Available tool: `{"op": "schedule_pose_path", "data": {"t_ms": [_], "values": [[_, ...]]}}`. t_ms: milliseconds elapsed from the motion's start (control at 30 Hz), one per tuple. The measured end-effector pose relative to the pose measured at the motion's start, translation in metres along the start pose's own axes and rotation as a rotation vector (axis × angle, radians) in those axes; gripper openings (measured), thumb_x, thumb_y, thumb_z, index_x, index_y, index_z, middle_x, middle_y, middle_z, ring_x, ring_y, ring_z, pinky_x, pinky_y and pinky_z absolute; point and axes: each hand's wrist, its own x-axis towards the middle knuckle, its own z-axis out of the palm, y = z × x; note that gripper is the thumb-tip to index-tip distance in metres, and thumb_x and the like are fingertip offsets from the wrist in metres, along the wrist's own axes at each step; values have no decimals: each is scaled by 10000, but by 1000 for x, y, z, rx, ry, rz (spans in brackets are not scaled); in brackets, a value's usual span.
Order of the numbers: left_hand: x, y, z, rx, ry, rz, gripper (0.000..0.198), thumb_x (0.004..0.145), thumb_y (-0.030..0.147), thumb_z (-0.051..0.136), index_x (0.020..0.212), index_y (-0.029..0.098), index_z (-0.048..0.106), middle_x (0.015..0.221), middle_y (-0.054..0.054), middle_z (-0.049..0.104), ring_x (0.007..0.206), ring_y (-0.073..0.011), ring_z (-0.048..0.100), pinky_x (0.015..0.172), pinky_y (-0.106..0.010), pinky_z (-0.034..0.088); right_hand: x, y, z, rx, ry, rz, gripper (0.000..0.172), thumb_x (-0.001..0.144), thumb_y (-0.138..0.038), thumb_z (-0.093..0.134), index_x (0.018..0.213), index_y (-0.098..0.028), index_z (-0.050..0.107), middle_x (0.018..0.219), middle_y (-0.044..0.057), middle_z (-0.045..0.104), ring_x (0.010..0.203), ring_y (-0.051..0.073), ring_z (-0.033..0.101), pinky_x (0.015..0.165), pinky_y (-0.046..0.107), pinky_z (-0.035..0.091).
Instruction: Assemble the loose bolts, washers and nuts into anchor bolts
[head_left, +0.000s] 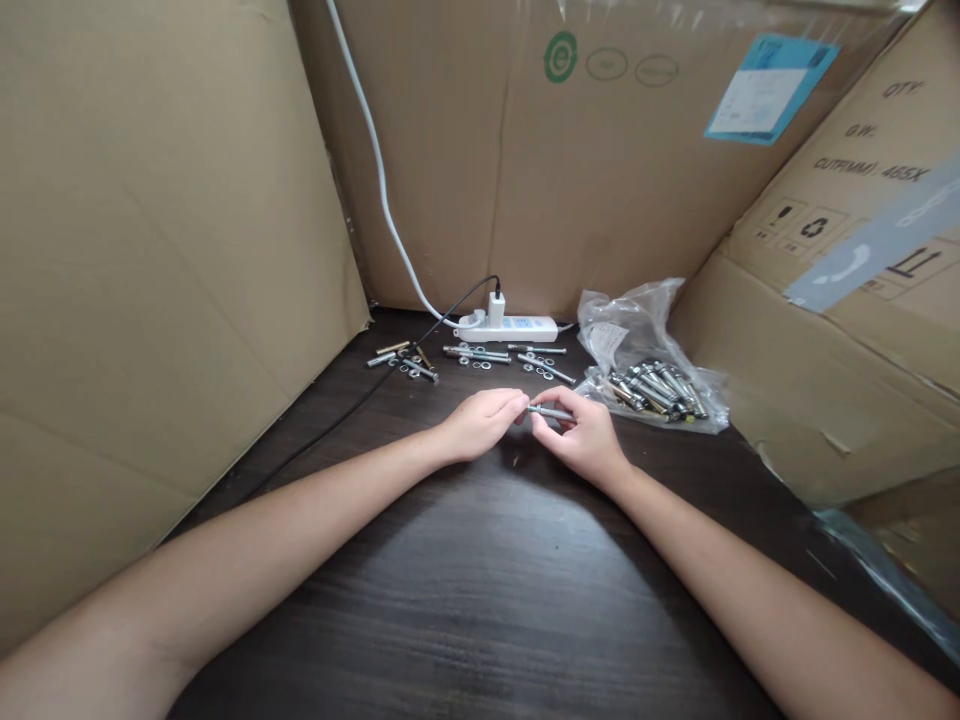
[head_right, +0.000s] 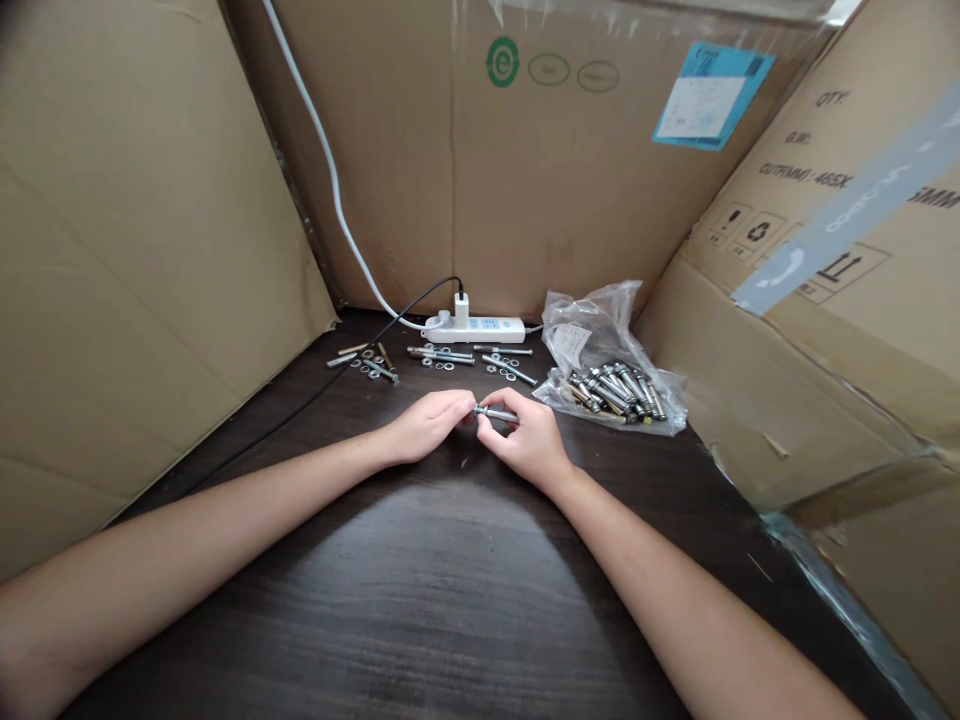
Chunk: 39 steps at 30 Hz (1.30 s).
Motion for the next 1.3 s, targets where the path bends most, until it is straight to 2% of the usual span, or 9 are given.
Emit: {"op": "schedule_pose_path", "data": {"t_ms": [100,200,400,567,767,867,933,1133,1300], "values": [[-2,1,0,-62,20,17,139,885,301,452,928,177,498,840,-6,512,754,-140,463,704,-267,401,0,0,0,6,7,16,134,774,-274,589,864,-188,638,678,2,639,532,122,558,496,219,473],[-2,2,0,-93,122,33,280,816,202,509,1091,186,455,949,-24,505,812,-146,474,749,-278,419,0,1,0,10,20,31,137,772,-275,594,867,-186,639,668,0,631,531,123,555,498,222,476],[0,0,-1,-29,6,25,322,954,326,299,752,166,492,756,-6,498,750,-148,468,735,-293,388,0,1,1,13,13,19,126,765,-266,603,854,-185,640,664,-2,643,534,124,567,504,221,479],[-3,2,-1,-83,83,41,256,805,195,514,1056,182,467,934,-16,493,772,-134,458,707,-261,412,0,2,1,29,21,32,137,768,-269,603,865,-180,642,731,22,677,588,143,609,532,234,505],[0,0,-1,17,31,35,280,939,300,327,771,169,509,806,-17,500,806,-158,477,783,-301,392,0,1,1,21,9,23,121,769,-267,602,854,-189,637,674,3,653,547,132,585,520,232,499],[-2,1,0,-42,22,41,98,863,242,460,918,176,508,868,-11,502,766,-139,461,722,-273,404,0,0,1,25,16,26,119,770,-274,599,847,-190,634,666,3,648,542,132,580,517,233,496],[-3,1,0,-77,76,36,282,776,166,531,1051,190,469,944,-16,486,757,-129,449,702,-262,413,0,1,1,28,28,29,124,768,-282,601,844,-188,630,665,4,645,547,134,582,516,233,494],[0,1,-1,-3,9,34,255,926,297,355,776,167,515,805,-14,498,806,-157,477,779,-302,391,0,2,1,8,18,21,121,769,-283,595,842,-192,629,640,-6,631,521,124,557,502,226,474],[-3,0,0,-35,88,61,263,770,157,522,1026,191,474,956,-16,464,749,-127,441,706,-264,405,0,0,0,4,31,37,120,769,-282,598,840,-189,622,607,-16,594,507,120,531,496,228,461]]}}
